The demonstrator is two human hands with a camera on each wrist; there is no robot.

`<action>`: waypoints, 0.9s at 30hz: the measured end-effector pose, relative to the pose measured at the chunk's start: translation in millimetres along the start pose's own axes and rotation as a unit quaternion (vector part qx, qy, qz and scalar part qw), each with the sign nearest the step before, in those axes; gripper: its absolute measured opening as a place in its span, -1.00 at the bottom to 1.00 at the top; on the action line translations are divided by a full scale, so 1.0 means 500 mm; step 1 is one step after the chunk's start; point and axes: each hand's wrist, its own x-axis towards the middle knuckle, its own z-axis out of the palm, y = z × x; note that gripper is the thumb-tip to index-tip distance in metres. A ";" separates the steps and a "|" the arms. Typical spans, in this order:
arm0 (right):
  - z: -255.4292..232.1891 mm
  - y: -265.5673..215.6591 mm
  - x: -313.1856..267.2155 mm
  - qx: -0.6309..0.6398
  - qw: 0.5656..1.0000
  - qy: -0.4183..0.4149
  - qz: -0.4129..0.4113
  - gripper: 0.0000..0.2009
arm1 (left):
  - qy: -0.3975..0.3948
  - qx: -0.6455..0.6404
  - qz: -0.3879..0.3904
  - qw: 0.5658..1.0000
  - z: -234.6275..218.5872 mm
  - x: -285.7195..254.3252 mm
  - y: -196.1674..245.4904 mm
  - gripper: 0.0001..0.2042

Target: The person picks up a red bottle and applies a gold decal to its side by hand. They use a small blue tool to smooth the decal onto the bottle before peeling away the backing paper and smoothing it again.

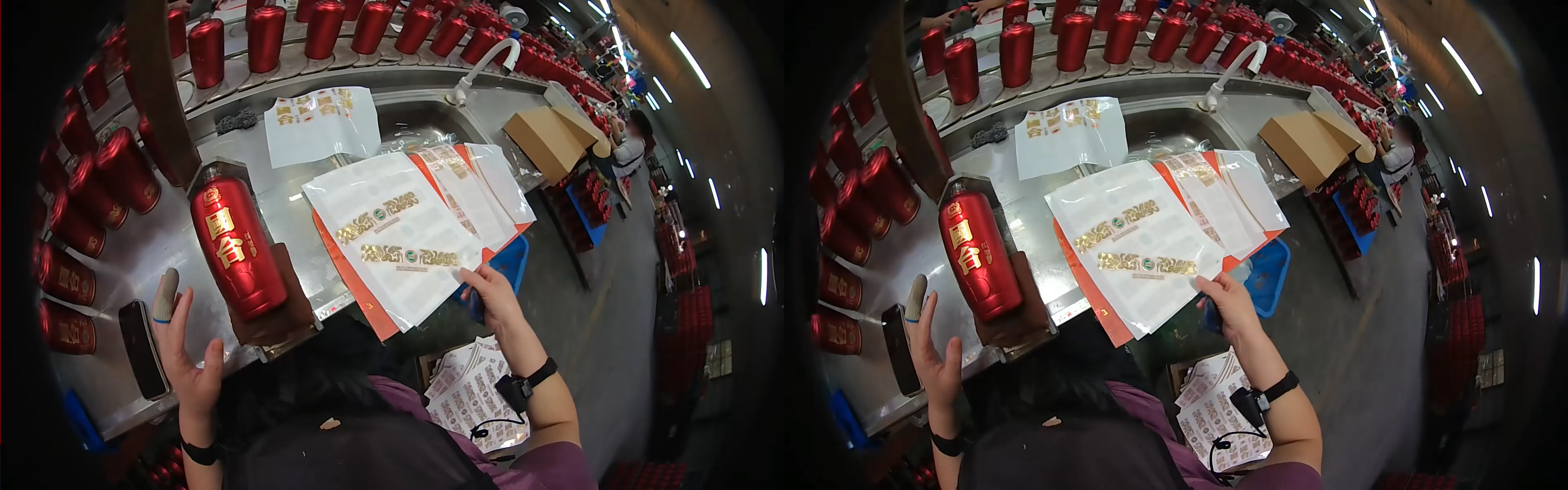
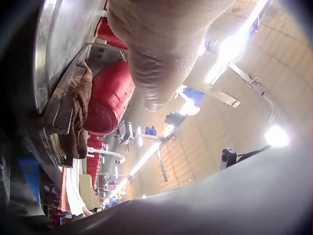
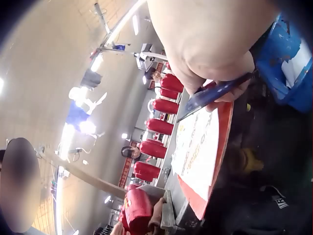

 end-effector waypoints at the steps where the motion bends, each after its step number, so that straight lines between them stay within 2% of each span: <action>1: -0.008 -0.008 0.004 0.006 1.000 0.009 0.021 -0.76 | 0.004 0.003 -0.002 1.000 0.000 -0.004 -0.002 -0.40; 3: -0.019 -0.013 0.021 -0.007 1.000 0.003 0.020 -0.68 | 0.004 0.005 -0.005 1.000 -0.004 -0.010 -0.005 -0.41; 5: -0.020 -0.027 0.036 -0.048 0.996 -0.032 -0.071 -0.59 | 0.005 0.008 -0.008 1.000 -0.008 -0.015 -0.008 -0.42; 6: -0.024 -0.030 0.037 -0.048 0.996 -0.031 -0.070 -0.59 | 0.008 0.014 -0.007 1.000 -0.010 -0.017 -0.010 -0.42; 7: -0.028 -0.036 0.037 -0.222 0.959 0.047 -0.169 -0.56 | 0.012 0.020 -0.007 1.000 -0.012 -0.019 -0.011 -0.43; 8: -0.027 -0.045 0.035 -0.386 0.876 0.123 -0.261 -0.52 | 0.012 0.020 -0.007 1.000 -0.012 -0.020 -0.013 -0.43; 9: -0.020 -0.057 0.031 -0.532 0.751 0.191 -0.342 -0.47 | 0.015 0.016 -0.012 1.000 -0.013 -0.023 -0.014 -0.43; 10: -0.010 -0.069 0.019 -0.578 0.727 0.168 -0.330 -0.50 | 0.019 0.013 -0.018 1.000 -0.013 -0.026 -0.015 -0.43; 11: -0.002 -0.063 0.020 -0.580 0.726 0.165 -0.330 -0.50 | 0.020 0.013 -0.022 0.999 -0.013 -0.030 -0.016 -0.43; 13: 0.007 -0.026 0.014 -0.617 0.720 0.041 -0.316 -0.53 | 0.019 0.011 -0.025 0.999 -0.010 -0.034 -0.016 -0.43; 14: 0.012 0.005 0.018 -0.647 0.680 0.032 -0.344 -0.57 | 0.019 0.009 -0.026 0.999 -0.009 -0.034 -0.015 -0.43; 17: 0.028 0.042 -0.004 -0.677 0.672 0.054 -0.296 -0.56 | 0.019 0.017 -0.029 0.999 -0.008 -0.037 -0.011 -0.43; 18: 0.024 0.051 -0.012 -0.670 0.669 0.051 -0.317 -0.54 | 0.019 0.017 -0.026 0.999 -0.008 -0.037 -0.011 -0.44; 22: 0.031 0.048 -0.065 -0.673 0.679 0.055 -0.289 -0.57 | 0.006 0.014 -0.011 1.000 -0.008 -0.038 -0.013 -0.43; 25: 0.017 0.044 -0.076 -0.644 0.699 0.051 -0.307 -0.62 | 0.009 0.014 -0.014 1.000 -0.006 -0.039 -0.012 -0.44; 27: -0.009 0.042 -0.061 -0.490 0.791 0.058 -0.361 -0.70 | 0.010 0.012 -0.015 1.000 -0.005 -0.039 -0.011 -0.44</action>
